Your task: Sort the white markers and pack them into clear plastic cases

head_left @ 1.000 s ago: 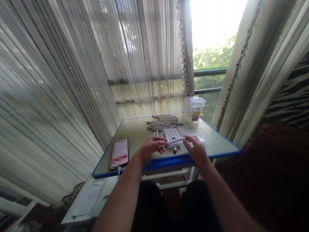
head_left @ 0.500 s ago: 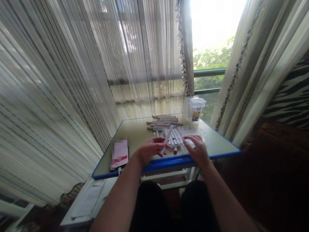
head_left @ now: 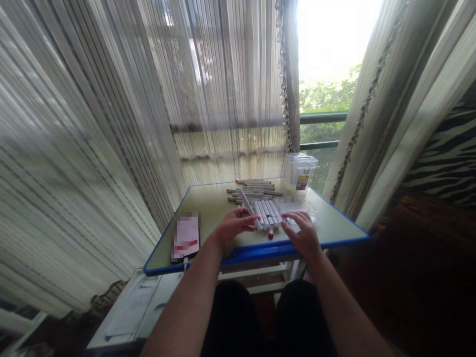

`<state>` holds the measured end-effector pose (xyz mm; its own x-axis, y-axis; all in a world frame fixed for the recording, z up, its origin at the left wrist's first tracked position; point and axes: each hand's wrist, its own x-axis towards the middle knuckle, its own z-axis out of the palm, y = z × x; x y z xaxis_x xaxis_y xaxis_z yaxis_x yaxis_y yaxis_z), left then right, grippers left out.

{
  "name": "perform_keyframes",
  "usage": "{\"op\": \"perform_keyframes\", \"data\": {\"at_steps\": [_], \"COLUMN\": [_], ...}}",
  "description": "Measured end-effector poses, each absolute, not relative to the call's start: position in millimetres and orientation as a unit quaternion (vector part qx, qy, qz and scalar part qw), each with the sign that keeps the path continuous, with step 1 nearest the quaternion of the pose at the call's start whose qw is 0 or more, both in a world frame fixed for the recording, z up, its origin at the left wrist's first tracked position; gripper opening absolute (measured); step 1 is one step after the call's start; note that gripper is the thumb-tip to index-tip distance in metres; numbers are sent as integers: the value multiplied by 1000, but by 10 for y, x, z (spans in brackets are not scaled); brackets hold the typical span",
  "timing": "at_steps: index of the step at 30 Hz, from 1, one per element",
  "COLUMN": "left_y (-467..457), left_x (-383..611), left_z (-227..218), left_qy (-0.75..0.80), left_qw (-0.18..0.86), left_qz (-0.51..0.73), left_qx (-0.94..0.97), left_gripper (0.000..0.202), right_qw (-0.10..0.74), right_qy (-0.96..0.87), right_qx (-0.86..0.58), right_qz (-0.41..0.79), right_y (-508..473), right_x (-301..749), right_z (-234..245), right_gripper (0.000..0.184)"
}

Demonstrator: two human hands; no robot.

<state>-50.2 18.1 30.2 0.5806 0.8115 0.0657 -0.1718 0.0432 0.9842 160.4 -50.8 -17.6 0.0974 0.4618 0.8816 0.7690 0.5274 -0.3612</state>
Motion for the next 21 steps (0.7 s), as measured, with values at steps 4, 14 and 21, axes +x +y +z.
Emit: {"op": "perform_keyframes", "data": {"at_steps": [4, 14, 21], "left_y": [180, 163, 204], "left_x": [-497, -494, -528], "left_z": [290, 249, 302], "left_qy": [272, 297, 278], "left_qw": [662, 634, 680], "left_qz": [368, 362, 457], "left_qx": [594, 616, 502], "left_gripper": [39, 36, 43], "right_qw": [584, 585, 583], "right_qy": [-665, -679, -667], "right_qx": [-441, -427, -445], "right_qz": [-147, -120, -133], "right_y": [-552, -545, -594], "right_x": [1376, 1072, 1155], "right_z": [-195, -201, -233], "right_gripper": [21, 4, 7]}}
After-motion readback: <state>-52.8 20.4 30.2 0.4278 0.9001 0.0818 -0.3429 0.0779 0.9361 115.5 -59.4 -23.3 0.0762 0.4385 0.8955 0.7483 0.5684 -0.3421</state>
